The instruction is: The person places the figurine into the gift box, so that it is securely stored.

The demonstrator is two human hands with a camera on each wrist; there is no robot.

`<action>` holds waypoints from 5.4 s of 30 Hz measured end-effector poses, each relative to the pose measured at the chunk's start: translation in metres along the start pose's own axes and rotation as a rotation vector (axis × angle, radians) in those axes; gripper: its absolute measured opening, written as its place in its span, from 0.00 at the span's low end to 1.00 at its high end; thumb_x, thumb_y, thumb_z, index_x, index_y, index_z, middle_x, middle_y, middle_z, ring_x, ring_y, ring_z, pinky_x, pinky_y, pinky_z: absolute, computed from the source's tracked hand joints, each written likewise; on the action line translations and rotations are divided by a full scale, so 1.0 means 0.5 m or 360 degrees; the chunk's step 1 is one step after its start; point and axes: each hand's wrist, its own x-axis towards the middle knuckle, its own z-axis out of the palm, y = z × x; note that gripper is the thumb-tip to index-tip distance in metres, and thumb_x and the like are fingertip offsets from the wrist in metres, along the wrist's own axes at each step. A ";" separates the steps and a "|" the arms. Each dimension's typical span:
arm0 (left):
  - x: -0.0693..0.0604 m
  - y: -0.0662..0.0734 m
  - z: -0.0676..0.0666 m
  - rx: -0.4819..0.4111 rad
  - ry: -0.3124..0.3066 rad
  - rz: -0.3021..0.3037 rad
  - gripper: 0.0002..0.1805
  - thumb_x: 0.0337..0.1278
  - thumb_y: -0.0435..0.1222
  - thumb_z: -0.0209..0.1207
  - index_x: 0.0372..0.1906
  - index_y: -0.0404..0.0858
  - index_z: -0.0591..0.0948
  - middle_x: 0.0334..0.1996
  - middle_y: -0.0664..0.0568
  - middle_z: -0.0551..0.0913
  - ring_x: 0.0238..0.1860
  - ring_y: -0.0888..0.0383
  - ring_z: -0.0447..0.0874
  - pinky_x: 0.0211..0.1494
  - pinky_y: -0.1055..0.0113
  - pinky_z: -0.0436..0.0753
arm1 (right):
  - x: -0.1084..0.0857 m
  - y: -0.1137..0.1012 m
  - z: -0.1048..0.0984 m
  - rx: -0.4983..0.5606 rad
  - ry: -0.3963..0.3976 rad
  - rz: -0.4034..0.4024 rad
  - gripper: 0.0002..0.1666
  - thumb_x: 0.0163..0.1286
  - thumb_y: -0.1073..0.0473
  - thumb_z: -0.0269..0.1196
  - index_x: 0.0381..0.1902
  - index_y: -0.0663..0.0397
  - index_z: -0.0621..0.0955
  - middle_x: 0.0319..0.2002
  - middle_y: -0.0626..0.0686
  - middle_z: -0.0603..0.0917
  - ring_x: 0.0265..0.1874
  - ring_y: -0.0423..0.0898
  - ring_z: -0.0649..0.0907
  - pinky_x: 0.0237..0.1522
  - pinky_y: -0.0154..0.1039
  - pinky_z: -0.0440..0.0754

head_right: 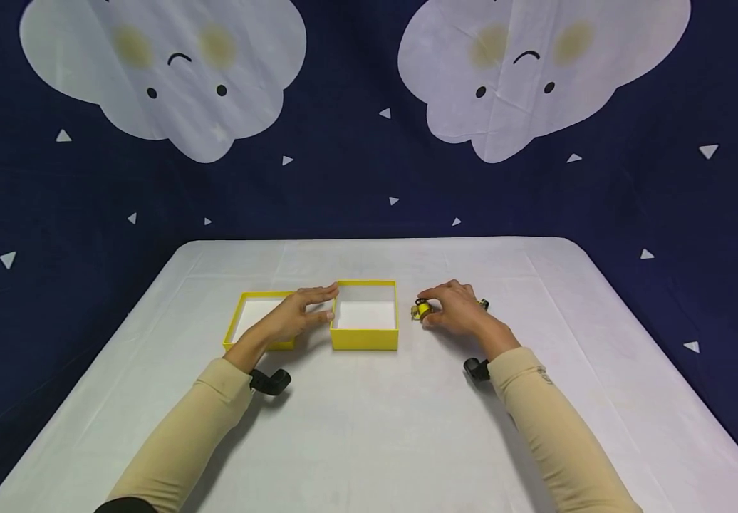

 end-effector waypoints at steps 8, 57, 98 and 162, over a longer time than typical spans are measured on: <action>-0.001 0.005 0.004 -0.0008 0.0015 0.0016 0.32 0.61 0.43 0.58 0.69 0.40 0.65 0.73 0.56 0.58 0.75 0.49 0.52 0.76 0.51 0.54 | -0.008 -0.001 -0.014 0.0085 0.0086 0.0085 0.32 0.58 0.49 0.69 0.61 0.43 0.75 0.59 0.56 0.77 0.57 0.54 0.69 0.54 0.53 0.66; -0.007 0.015 0.003 0.0058 0.0100 0.0014 0.31 0.59 0.42 0.60 0.67 0.41 0.68 0.71 0.57 0.62 0.73 0.46 0.55 0.76 0.49 0.54 | 0.003 -0.141 -0.037 0.0325 0.0258 -0.0083 0.33 0.59 0.45 0.67 0.62 0.41 0.75 0.57 0.50 0.79 0.56 0.52 0.71 0.54 0.50 0.64; -0.005 0.014 0.007 -0.0009 0.0046 -0.0006 0.30 0.61 0.38 0.59 0.68 0.39 0.66 0.72 0.53 0.60 0.74 0.46 0.54 0.75 0.49 0.56 | 0.029 -0.185 -0.009 0.0390 0.0207 -0.0134 0.32 0.58 0.46 0.68 0.61 0.45 0.76 0.60 0.51 0.79 0.61 0.54 0.73 0.65 0.57 0.62; -0.008 0.014 0.006 -0.0068 0.0022 0.0002 0.31 0.61 0.39 0.58 0.68 0.40 0.65 0.72 0.55 0.59 0.74 0.46 0.52 0.75 0.48 0.54 | 0.060 -0.226 0.049 0.0208 0.0067 -0.0235 0.30 0.57 0.44 0.68 0.56 0.50 0.80 0.53 0.52 0.84 0.54 0.50 0.81 0.58 0.50 0.76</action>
